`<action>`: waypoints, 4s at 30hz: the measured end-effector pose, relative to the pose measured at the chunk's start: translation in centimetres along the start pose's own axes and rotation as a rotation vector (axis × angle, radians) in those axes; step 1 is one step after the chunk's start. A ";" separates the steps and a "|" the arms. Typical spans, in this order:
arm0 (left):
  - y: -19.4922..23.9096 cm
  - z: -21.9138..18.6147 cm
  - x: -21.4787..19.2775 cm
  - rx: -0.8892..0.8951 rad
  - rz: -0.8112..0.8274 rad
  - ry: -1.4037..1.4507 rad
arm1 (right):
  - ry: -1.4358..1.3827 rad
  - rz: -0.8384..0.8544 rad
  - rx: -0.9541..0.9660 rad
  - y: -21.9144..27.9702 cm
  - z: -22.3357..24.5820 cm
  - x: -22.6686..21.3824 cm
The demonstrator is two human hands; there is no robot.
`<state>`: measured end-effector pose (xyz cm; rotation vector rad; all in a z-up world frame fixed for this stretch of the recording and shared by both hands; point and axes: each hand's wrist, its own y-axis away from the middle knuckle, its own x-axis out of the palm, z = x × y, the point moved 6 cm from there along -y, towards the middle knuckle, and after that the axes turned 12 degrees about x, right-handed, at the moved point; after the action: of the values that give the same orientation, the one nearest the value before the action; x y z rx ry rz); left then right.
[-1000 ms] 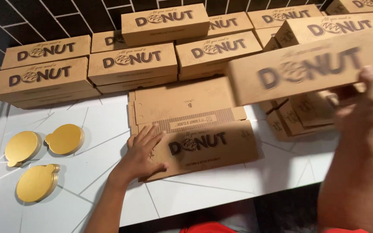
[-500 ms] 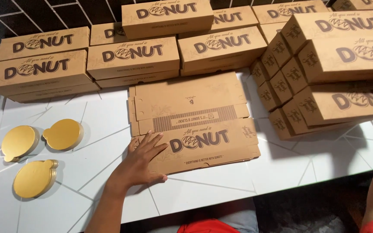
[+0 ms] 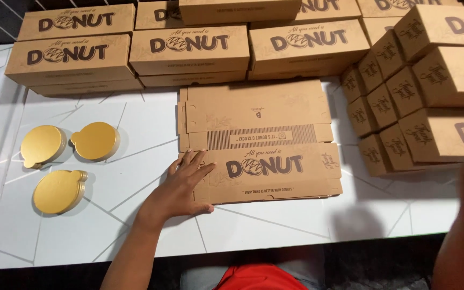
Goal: The person assembles a flat cardboard donut box by hand. They fold the side flaps, tuck the tabs into slots, and press the sides to form a rectangular box. The completed box is placed on a stack of similar boxes.
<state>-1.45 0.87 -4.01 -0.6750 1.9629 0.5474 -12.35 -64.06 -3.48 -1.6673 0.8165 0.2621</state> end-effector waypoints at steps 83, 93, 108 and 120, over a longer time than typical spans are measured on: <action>-12.0 6.5 -1.8 -0.149 -0.019 -0.309 | -0.530 0.708 -0.070 -10.6 35.1 5.7; -15.3 2.7 -1.0 0.006 -0.036 -0.226 | -0.642 0.669 -0.156 -11.0 40.1 4.6; -15.8 8.1 -0.6 0.043 -0.236 -0.382 | -0.541 0.886 -0.047 -14.1 36.6 3.6; -14.1 9.1 -4.1 -0.060 -0.362 0.151 | -0.496 1.350 0.145 -17.4 36.3 7.5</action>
<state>15.30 -2.99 -5.74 -1.1093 1.9059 0.3409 13.42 -32.18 -4.33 -0.6184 1.3994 1.4244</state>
